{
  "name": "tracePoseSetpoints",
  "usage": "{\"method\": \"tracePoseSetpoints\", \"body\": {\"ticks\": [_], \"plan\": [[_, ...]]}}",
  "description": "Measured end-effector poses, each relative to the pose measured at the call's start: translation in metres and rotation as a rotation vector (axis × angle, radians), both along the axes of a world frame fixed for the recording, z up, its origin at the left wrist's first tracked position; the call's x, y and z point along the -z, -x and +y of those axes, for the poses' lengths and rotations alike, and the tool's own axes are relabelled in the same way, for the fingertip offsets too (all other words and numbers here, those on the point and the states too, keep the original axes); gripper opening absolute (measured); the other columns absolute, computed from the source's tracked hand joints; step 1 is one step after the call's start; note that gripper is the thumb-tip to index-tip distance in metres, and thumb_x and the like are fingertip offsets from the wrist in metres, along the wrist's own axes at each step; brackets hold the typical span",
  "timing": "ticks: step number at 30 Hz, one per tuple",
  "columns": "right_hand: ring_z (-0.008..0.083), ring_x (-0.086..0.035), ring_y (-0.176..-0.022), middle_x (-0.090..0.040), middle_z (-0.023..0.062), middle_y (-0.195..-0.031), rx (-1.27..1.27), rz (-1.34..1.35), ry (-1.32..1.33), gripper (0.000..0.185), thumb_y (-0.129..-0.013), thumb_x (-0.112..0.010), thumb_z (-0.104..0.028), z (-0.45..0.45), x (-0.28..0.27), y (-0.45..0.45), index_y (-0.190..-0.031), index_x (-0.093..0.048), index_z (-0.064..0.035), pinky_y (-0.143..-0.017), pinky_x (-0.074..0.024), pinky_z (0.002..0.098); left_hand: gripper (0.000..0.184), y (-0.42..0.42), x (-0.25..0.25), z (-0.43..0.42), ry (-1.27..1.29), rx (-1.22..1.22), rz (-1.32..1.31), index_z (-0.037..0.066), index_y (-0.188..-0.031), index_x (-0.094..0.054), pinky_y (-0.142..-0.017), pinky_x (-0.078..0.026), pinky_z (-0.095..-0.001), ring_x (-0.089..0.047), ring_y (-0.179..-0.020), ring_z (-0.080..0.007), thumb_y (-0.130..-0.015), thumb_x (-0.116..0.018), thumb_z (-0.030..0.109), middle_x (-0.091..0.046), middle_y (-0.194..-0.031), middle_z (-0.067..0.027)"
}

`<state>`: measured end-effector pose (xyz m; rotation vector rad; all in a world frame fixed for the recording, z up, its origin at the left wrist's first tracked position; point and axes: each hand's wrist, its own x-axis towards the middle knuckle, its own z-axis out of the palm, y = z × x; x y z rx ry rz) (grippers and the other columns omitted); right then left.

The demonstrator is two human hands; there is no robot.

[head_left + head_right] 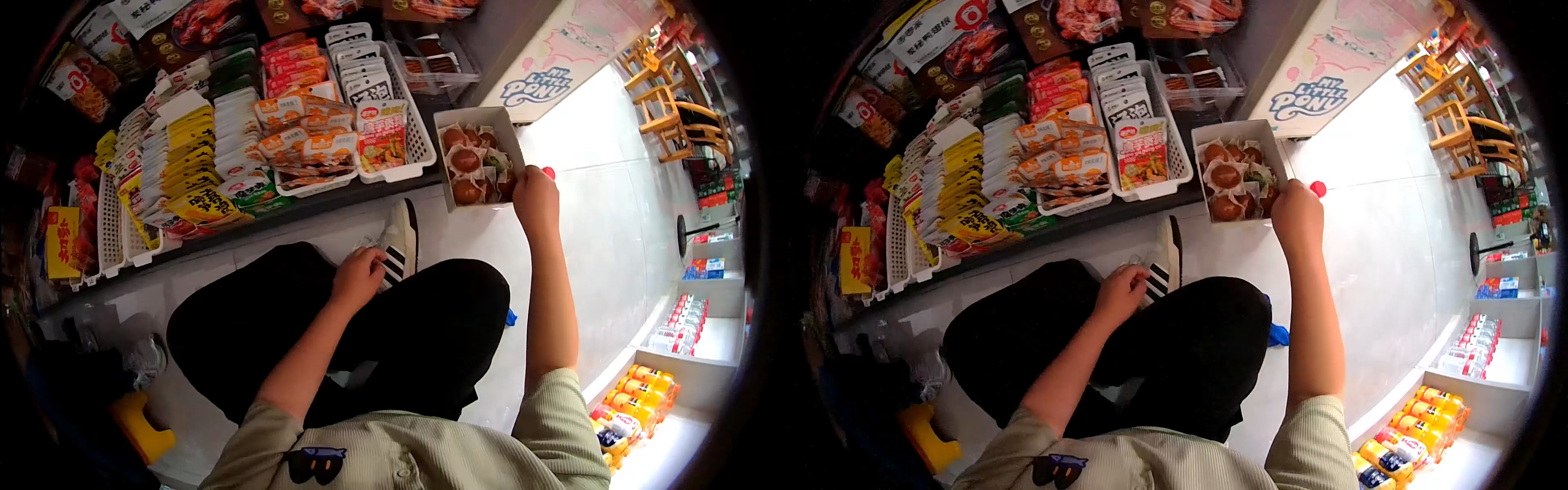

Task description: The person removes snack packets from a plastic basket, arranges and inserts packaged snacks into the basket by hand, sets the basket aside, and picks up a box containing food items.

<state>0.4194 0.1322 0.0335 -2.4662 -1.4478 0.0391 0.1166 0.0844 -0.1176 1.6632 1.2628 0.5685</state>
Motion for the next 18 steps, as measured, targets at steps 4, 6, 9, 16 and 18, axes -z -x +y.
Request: {"method": "tracePoseSetpoints", "body": {"ticks": [4,6,9,16,18], "plan": [[0.0452,-0.063,-0.078,-0.063,0.0270,-0.079,-0.094,-0.073,-0.107,0.016,-0.089,-0.052,-0.009,-0.046,-0.010,-0.013,-0.083,-0.062,0.0027,-0.069,-0.0499,0.0502,0.019,0.000,-0.002,0.002,0.033,0.037,0.043,0.003,-0.106,-0.064,-0.080,-0.051,-0.0356,-0.064,-0.087,-0.0250,-0.089,-0.061,0.009,-0.062,-0.098,-0.0122],[0.0456,-0.062,-0.077,-0.062,0.0270,-0.078,-0.082,0.024,-0.175,0.017,-0.091,-0.053,-0.009,-0.069,-0.021,-0.019,-0.083,-0.061,0.0032,-0.067,-0.0489,0.0491,0.019,0.000,-0.006,0.003,0.059,0.034,0.074,0.004,-0.107,-0.065,-0.079,-0.051,-0.0356,-0.064,-0.087,-0.0244,-0.089,-0.062,0.009,-0.062,-0.098,-0.0120],[0.0399,-0.064,-0.071,-0.063,0.0259,-0.078,-0.035,0.080,-0.229,0.015,-0.092,-0.055,-0.008,-0.110,-0.030,-0.032,-0.091,-0.064,0.0040,-0.066,-0.0495,0.0424,0.018,-0.001,-0.003,0.001,0.006,-0.007,0.023,0.004,-0.102,-0.065,-0.076,-0.051,-0.0376,-0.064,-0.083,-0.0279,-0.086,-0.061,0.010,-0.063,-0.093,-0.0122],[0.0286,-0.066,-0.074,-0.067,0.0217,-0.083,0.189,0.157,-0.165,0.018,-0.092,-0.053,-0.004,-0.203,-0.020,-0.079,-0.099,-0.066,0.0069,-0.070,-0.0501,0.0347,0.017,-0.003,0.000,0.002,0.029,-0.009,0.061,0.004,-0.102,-0.066,-0.077,-0.051,-0.0352,-0.063,-0.084,-0.0246,-0.087,-0.060,0.010,-0.063,-0.093,-0.0112],[0.0278,-0.066,-0.076,-0.067,0.0201,-0.083,0.232,0.192,-0.163,0.018,-0.092,-0.054,-0.004,-0.227,0.010,-0.099,-0.098,-0.066,0.0072,-0.071,-0.0500,0.0342,0.017,-0.004,-0.002,0.002,-0.009,0.002,0.059,0.004,-0.102,-0.066,-0.077,-0.051,-0.0342,-0.063,-0.083,-0.0241,-0.087,-0.060,0.009,-0.063,-0.093,-0.0104]]}}
